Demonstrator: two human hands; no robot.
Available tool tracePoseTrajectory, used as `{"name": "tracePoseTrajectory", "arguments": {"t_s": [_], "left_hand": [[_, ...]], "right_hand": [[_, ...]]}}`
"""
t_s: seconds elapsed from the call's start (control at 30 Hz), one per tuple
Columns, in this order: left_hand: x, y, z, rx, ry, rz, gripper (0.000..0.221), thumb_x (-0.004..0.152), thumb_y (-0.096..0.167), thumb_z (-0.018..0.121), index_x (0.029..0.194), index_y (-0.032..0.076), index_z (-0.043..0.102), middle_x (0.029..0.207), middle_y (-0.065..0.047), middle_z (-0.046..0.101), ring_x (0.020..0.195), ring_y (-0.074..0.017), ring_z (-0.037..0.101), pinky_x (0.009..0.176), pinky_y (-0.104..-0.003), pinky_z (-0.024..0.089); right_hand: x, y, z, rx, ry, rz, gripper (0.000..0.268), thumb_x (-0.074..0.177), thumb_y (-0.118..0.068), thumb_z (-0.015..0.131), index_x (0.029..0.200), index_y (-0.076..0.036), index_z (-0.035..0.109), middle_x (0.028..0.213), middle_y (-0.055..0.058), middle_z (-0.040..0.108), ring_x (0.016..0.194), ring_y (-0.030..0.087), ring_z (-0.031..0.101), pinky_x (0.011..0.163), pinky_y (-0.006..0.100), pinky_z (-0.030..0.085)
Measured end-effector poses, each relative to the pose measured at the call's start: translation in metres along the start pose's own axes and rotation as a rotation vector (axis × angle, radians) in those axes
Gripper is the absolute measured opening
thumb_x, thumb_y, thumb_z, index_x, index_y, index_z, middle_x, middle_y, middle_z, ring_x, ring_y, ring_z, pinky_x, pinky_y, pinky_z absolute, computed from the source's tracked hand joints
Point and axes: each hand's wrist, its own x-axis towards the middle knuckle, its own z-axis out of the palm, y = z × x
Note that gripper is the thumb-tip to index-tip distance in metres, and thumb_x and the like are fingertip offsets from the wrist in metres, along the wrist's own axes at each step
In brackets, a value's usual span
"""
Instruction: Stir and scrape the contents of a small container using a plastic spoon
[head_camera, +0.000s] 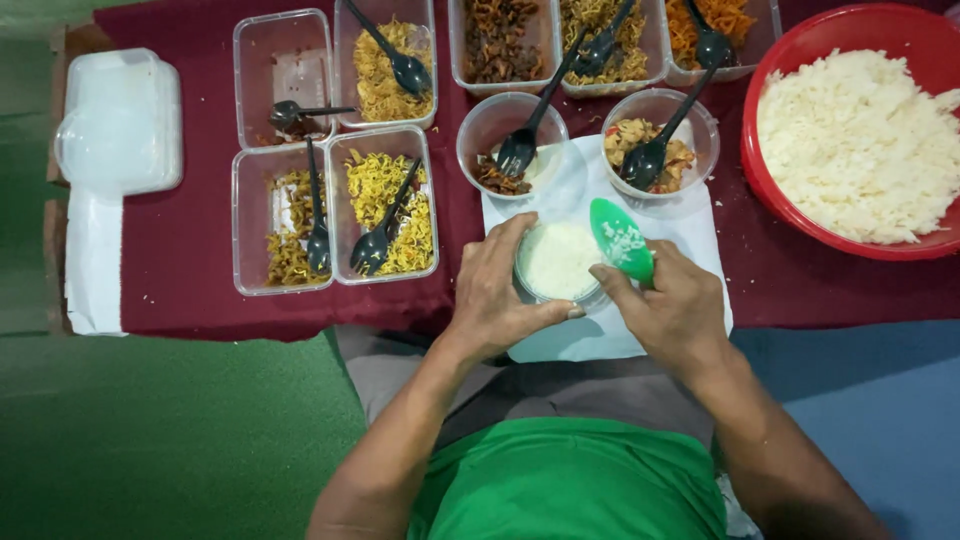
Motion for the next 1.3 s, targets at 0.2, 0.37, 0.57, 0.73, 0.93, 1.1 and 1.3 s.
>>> {"name": "tracePoseTrajectory", "arguments": {"t_s": [0.2, 0.37, 0.57, 0.73, 0.93, 1.1, 1.3], "left_hand": [[0.0, 0.001, -0.002, -0.033, -0.015, 0.012, 0.104, 0.062, 0.049, 0.093, 0.146, 0.005, 0.049, 0.133, -0.017, 0.062, 0.115, -0.0333, 0.066, 0.098, -0.04, 0.042], [-0.002, -0.003, -0.003, -0.052, -0.022, 0.011, 0.105, 0.063, 0.053, 0.092, 0.145, 0.004, 0.049, 0.133, -0.017, 0.062, 0.117, -0.033, 0.065, 0.099, -0.039, 0.041], [-0.003, -0.004, -0.005, -0.046, -0.036, 0.005, 0.106, 0.063, 0.051, 0.092, 0.147, 0.003, 0.048, 0.136, -0.019, 0.06, 0.12, -0.0337, 0.064, 0.1, -0.038, 0.04], [0.0, -0.002, -0.005, -0.047, -0.047, -0.019, 0.107, 0.062, 0.048, 0.093, 0.148, 0.003, 0.047, 0.137, -0.02, 0.059, 0.12, -0.0355, 0.064, 0.101, -0.04, 0.039], [-0.002, -0.004, -0.006, -0.059, -0.086, -0.005, 0.11, 0.059, 0.044, 0.095, 0.148, 0.003, 0.046, 0.138, -0.02, 0.058, 0.122, -0.0371, 0.062, 0.101, -0.04, 0.038], [0.001, -0.002, -0.008, -0.036, -0.074, -0.003, 0.107, 0.057, 0.041, 0.097, 0.145, 0.006, 0.049, 0.134, -0.016, 0.061, 0.12, -0.0322, 0.064, 0.099, -0.038, 0.039], [0.002, -0.002, -0.006, -0.036, -0.072, -0.01, 0.104, 0.057, 0.04, 0.097, 0.143, 0.006, 0.05, 0.132, -0.016, 0.062, 0.118, -0.0334, 0.065, 0.098, -0.04, 0.041]], "right_hand": [[0.006, -0.013, -0.003, 0.072, -0.105, 0.171, 0.019, 0.094, -0.023, 0.081, 0.088, -0.009, 0.07, 0.058, 0.009, 0.061, 0.066, 0.036, 0.068, 0.06, 0.043, 0.052], [0.023, -0.014, -0.001, 0.043, -0.138, 0.091, 0.019, 0.095, -0.026, 0.081, 0.096, -0.009, 0.073, 0.059, 0.01, 0.062, 0.067, 0.037, 0.069, 0.058, 0.045, 0.053], [0.048, -0.033, -0.011, 0.01, -0.16, -0.063, 0.02, 0.097, -0.026, 0.079, 0.103, -0.007, 0.074, 0.077, 0.016, 0.07, 0.078, 0.038, 0.072, 0.062, 0.047, 0.054], [0.042, -0.045, -0.02, -0.174, -0.128, -0.227, 0.021, 0.098, -0.02, 0.074, 0.116, -0.01, 0.073, 0.105, 0.008, 0.076, 0.091, 0.028, 0.074, 0.07, 0.039, 0.058], [0.027, -0.066, -0.036, -0.291, -0.157, -0.346, 0.025, 0.105, -0.031, 0.061, 0.12, -0.017, 0.074, 0.116, 0.003, 0.074, 0.081, 0.023, 0.073, 0.07, 0.033, 0.057], [0.017, -0.073, -0.035, -0.465, -0.254, -0.417, 0.023, 0.102, -0.028, 0.059, 0.115, -0.015, 0.072, 0.115, 0.003, 0.071, 0.067, 0.019, 0.069, 0.065, 0.031, 0.056], [0.013, -0.073, -0.024, -0.624, -0.241, -0.411, 0.028, 0.094, -0.028, 0.067, 0.119, -0.018, 0.07, 0.116, -0.001, 0.066, 0.059, 0.016, 0.063, 0.055, 0.028, 0.053]]}}
